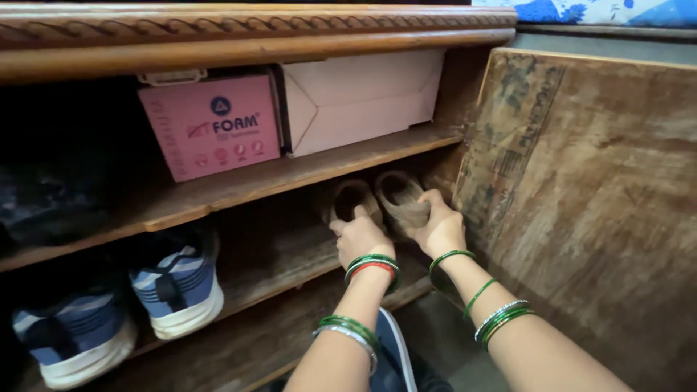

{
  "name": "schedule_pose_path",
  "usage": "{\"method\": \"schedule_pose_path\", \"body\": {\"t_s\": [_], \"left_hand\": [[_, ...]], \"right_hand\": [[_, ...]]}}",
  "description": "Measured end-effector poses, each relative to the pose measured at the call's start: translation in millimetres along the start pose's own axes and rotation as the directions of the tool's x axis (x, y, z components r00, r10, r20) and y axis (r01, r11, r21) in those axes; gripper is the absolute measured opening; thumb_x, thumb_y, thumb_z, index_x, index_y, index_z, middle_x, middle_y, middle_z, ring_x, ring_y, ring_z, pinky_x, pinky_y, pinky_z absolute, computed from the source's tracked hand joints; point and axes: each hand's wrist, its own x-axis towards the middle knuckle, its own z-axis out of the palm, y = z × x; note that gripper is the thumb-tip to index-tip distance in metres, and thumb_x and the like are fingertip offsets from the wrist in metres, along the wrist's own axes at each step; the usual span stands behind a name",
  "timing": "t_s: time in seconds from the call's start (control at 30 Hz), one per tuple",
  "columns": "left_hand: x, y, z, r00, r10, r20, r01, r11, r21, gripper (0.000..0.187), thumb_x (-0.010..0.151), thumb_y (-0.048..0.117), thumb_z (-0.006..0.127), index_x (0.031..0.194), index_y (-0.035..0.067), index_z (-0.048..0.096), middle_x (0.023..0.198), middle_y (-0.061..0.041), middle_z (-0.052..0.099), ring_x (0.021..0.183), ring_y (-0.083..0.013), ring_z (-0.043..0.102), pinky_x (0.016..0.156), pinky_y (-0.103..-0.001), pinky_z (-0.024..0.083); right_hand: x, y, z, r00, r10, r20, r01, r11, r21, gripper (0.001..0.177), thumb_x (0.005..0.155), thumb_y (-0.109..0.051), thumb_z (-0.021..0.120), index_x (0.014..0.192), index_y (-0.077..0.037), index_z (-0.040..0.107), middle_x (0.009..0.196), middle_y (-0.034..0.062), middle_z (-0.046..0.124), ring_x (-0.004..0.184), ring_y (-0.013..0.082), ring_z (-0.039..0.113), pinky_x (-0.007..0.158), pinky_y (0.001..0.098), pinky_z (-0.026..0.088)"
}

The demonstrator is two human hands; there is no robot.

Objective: The person removes various shoes from a wooden shoe cabinet and rearranges them neatly on the shelves. They handle sneakers, sandals, and flats, placing them in pairs and aligning them on the shelves.

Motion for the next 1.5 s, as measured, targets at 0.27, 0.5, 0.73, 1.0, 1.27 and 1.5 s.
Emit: {"method": "schedule_pose_path", "body": {"t_s": [0.27,0.5,0.73,1.0,1.27,1.5], "left_hand": [[5,7,23,0.998,0.059,0.008,-0.06,0.997,0.042,0.03,0.097,0.01,0.052,0.126,0.015,0.061,0.136,-0.035,0.043,0.103,-0.0455,0.069,0.09,-0.047,0.058],[-1,-1,21,0.993,0.07,0.091,-0.07,0.998,-0.009,0.042,0.095,0.018,0.065,0.135,0.024,0.057,0.149,-0.029,0.038,0.114,-0.0462,0.065,0.096,-0.049,0.056],[-50,-55,-55,0.945,0.298,0.132,-0.318,0.934,0.161,0.099,0.08,0.024,0.082,0.158,0.028,0.021,0.163,-0.028,0.011,0.15,-0.047,0.018,0.113,-0.051,0.037],[-73,-123,-188,0.915,0.395,-0.086,-0.339,0.865,0.37,0.106,0.071,0.019,0.082,0.159,0.008,0.025,0.161,-0.029,0.013,0.153,-0.0442,0.006,0.122,-0.054,0.012],[-66,-203,-272,0.931,0.22,-0.291,-0.034,0.846,0.531,0.09,0.077,0.019,0.078,0.154,0.023,0.031,0.161,-0.029,0.014,0.147,-0.0527,0.016,0.112,-0.062,0.029],[-32,-214,-298,0.965,-0.157,-0.209,0.209,0.943,0.258,0.062,0.084,0.024,0.078,0.137,0.035,0.049,0.145,-0.021,0.042,0.104,-0.0458,0.067,0.085,-0.051,0.058]], "right_hand": [[23,29,16,0.995,-0.103,-0.012,0.103,0.989,0.103,0.06,0.068,-0.01,0.087,0.119,-0.018,0.057,0.108,0.0192,0.073,0.107,0.0393,0.069,0.09,0.0438,0.055],[28,36,24,0.993,-0.12,0.0,0.12,0.988,0.098,0.076,0.066,-0.018,0.091,0.131,-0.018,0.053,0.114,0.0184,0.072,0.11,0.0351,0.069,0.095,0.0408,0.054],[-36,-9,3,0.923,-0.298,-0.243,0.3,0.953,-0.03,0.096,0.061,-0.025,0.094,0.145,-0.013,0.049,0.147,0.0278,0.049,0.129,0.0462,0.053,0.106,0.0484,0.044],[-139,-161,39,0.867,-0.494,0.062,0.447,0.828,0.339,0.083,0.068,-0.028,0.088,0.144,-0.017,0.055,0.146,0.0284,0.051,0.139,0.0424,0.048,0.111,0.0451,0.042],[-223,-258,74,0.89,-0.387,0.242,0.269,0.873,0.407,0.094,0.062,-0.03,0.09,0.145,-0.028,0.048,0.135,0.0231,0.058,0.125,0.0412,0.058,0.102,0.0459,0.05],[-228,-280,73,0.904,-0.271,0.329,0.183,0.944,0.274,0.085,0.065,-0.025,0.089,0.138,-0.036,0.047,0.123,0.0195,0.06,0.111,0.043,0.062,0.092,0.0488,0.053]]}}
